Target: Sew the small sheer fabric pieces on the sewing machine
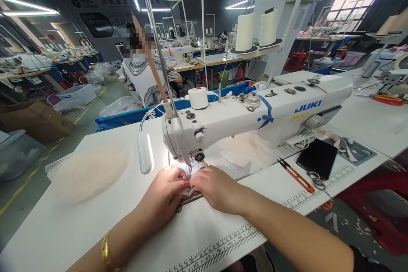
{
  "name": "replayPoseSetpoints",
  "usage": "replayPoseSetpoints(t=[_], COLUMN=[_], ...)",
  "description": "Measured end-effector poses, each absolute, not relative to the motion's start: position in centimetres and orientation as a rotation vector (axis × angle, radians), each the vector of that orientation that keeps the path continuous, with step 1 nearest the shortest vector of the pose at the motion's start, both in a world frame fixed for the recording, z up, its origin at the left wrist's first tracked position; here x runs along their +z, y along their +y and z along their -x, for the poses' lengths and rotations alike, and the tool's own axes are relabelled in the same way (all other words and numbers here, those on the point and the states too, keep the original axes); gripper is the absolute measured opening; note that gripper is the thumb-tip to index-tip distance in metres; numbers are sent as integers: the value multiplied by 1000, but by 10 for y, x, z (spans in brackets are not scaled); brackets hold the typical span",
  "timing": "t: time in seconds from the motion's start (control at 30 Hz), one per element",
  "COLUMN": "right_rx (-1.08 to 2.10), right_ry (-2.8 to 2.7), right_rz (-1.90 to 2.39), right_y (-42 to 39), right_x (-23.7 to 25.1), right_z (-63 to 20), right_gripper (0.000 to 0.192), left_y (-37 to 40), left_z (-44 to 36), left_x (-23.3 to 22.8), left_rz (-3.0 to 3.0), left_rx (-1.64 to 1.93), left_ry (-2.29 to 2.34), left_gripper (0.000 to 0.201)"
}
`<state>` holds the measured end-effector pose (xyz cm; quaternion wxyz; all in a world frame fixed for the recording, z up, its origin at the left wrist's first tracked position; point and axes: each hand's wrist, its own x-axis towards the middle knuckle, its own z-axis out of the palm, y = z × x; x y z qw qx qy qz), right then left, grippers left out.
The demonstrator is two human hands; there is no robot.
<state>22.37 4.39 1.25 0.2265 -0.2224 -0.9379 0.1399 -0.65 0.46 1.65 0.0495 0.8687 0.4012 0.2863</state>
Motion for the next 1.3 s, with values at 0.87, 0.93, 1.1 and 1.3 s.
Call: replayPoseSetpoints(t=[0.87, 0.93, 1.1, 1.3], right_rx=[254, 242, 226, 165], right_ry=[-2693, -2679, -2674, -2688], right_rz=[761, 752, 762, 818], right_y=[45, 45, 46, 48], right_x=[15, 12, 8, 9], right_z=[-227, -227, -225, -223], right_gripper=[25, 24, 26, 33], left_y=[1, -1, 0, 7], left_z=[7, 7, 9, 12], left_x=[17, 18, 17, 16], left_rz=[-2842, -2844, -2857, -2864], left_rx=[837, 833, 841, 838], left_ry=[1159, 1147, 1151, 1155], left_gripper=[32, 31, 29, 30])
